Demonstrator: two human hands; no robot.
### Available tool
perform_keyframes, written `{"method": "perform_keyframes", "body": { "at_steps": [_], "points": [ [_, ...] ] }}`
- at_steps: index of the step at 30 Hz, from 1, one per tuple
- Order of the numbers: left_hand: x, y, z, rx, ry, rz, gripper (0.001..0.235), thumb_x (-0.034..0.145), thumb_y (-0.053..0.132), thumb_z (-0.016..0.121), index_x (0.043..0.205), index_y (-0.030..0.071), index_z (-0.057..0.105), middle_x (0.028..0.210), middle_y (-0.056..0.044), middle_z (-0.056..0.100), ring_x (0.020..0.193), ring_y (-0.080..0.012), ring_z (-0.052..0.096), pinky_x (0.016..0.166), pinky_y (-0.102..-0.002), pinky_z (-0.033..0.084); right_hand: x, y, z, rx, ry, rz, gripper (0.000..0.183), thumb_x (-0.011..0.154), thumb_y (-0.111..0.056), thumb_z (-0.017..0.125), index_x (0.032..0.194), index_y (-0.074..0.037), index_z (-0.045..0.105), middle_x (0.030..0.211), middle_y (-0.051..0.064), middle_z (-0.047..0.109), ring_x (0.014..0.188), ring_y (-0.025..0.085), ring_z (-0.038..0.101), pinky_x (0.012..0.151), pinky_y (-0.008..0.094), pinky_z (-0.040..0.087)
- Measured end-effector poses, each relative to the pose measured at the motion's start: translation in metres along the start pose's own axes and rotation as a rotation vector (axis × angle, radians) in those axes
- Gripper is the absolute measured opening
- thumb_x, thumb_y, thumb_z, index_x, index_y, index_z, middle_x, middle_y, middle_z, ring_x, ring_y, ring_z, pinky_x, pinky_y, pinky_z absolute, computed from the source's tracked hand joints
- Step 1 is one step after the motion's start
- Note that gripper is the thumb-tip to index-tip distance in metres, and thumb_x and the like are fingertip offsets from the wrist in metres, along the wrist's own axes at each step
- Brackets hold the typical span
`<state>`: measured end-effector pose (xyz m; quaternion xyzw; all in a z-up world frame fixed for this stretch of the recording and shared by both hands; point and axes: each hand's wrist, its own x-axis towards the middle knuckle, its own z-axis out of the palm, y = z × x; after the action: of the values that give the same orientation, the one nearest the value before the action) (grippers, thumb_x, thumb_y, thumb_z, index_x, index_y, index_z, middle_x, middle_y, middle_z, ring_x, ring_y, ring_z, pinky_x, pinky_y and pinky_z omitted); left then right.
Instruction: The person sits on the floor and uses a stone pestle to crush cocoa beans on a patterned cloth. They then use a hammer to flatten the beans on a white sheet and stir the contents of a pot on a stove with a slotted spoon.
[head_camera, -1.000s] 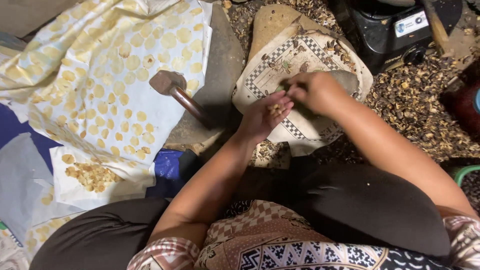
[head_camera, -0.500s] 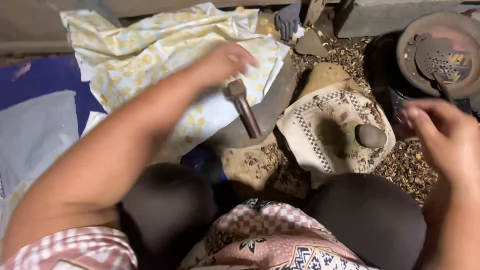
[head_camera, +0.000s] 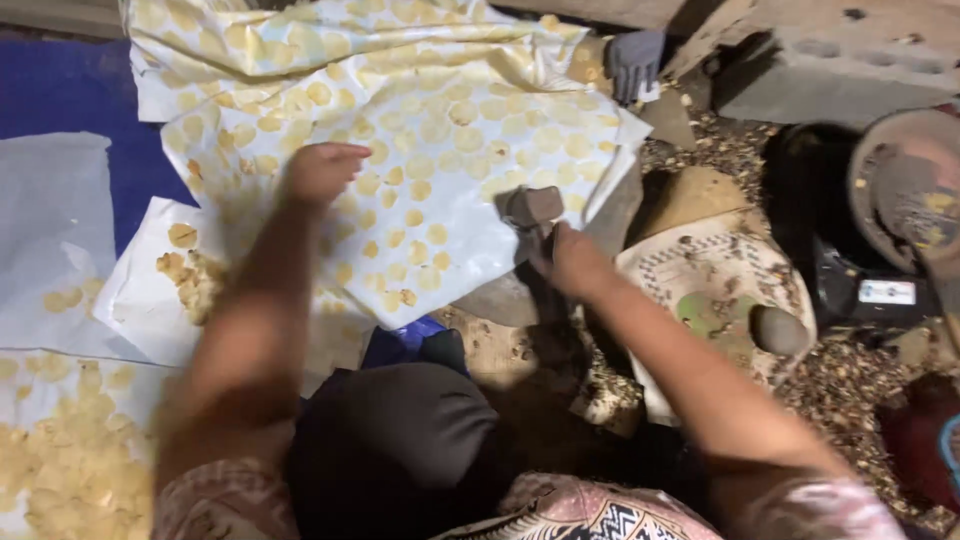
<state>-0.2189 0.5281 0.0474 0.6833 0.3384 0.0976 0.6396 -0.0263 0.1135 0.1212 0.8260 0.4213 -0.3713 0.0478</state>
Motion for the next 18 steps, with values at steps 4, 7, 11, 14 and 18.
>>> {"method": "perform_keyframes", "body": {
  "at_steps": [4, 7, 11, 14, 18],
  "points": [
    [0.020, -0.014, 0.065, 0.650, 0.415, 0.586, 0.022, 0.091, 0.024, 0.074, 0.100, 0.043, 0.082, 0.083, 0.014, 0.071, 0.077, -0.0133, 0.070, 0.071, -0.027, 0.056, 0.021, -0.040, 0.042, 0.602, 0.670, 0.202, 0.044, 0.101, -0.037, 0.061, 0.120, 0.000, 0.046, 0.094, 0.030, 0.068, 0.094, 0.053, 0.069, 0.075, 0.063, 0.056],
    [-0.006, 0.015, 0.104, 0.732, 0.406, 0.800, 0.025, 0.088, 0.017, 0.073, 0.099, 0.039, 0.079, 0.088, 0.013, 0.070, 0.088, -0.0138, 0.070, 0.083, -0.029, 0.056, -0.003, -0.041, 0.020, 0.577, 0.699, 0.248, 0.045, 0.097, -0.039, 0.067, 0.115, -0.004, 0.046, 0.090, 0.032, 0.069, 0.091, 0.055, 0.068, 0.074, 0.065, 0.056],
    [-0.012, 0.032, 0.111, 0.645, 0.394, 0.941, 0.027, 0.087, 0.007, 0.069, 0.102, 0.028, 0.078, 0.086, 0.008, 0.072, 0.095, -0.0170, 0.070, 0.096, -0.035, 0.052, -0.011, -0.023, 0.042, 0.535, 0.758, 0.225, 0.046, 0.099, -0.044, 0.064, 0.112, -0.005, 0.044, 0.084, 0.037, 0.065, 0.085, 0.059, 0.066, 0.068, 0.067, 0.051],
    [-0.014, 0.033, 0.115, 0.658, 0.491, 0.928, 0.025, 0.085, 0.009, 0.073, 0.098, 0.028, 0.082, 0.090, 0.009, 0.079, 0.101, -0.0160, 0.073, 0.103, -0.033, 0.050, -0.001, -0.006, 0.087, 0.506, 0.789, 0.306, 0.053, 0.096, -0.047, 0.069, 0.104, -0.001, 0.045, 0.079, 0.034, 0.065, 0.081, 0.059, 0.067, 0.066, 0.065, 0.053],
    [-0.008, 0.024, 0.112, 0.606, 0.437, 0.755, 0.023, 0.091, 0.012, 0.070, 0.105, 0.027, 0.081, 0.101, 0.007, 0.081, 0.119, -0.0180, 0.069, 0.116, -0.043, 0.035, -0.018, -0.026, 0.066, 0.503, 0.809, 0.310, 0.051, 0.096, -0.042, 0.070, 0.105, 0.000, 0.045, 0.080, 0.035, 0.066, 0.081, 0.058, 0.067, 0.065, 0.066, 0.053]
  ]
}}
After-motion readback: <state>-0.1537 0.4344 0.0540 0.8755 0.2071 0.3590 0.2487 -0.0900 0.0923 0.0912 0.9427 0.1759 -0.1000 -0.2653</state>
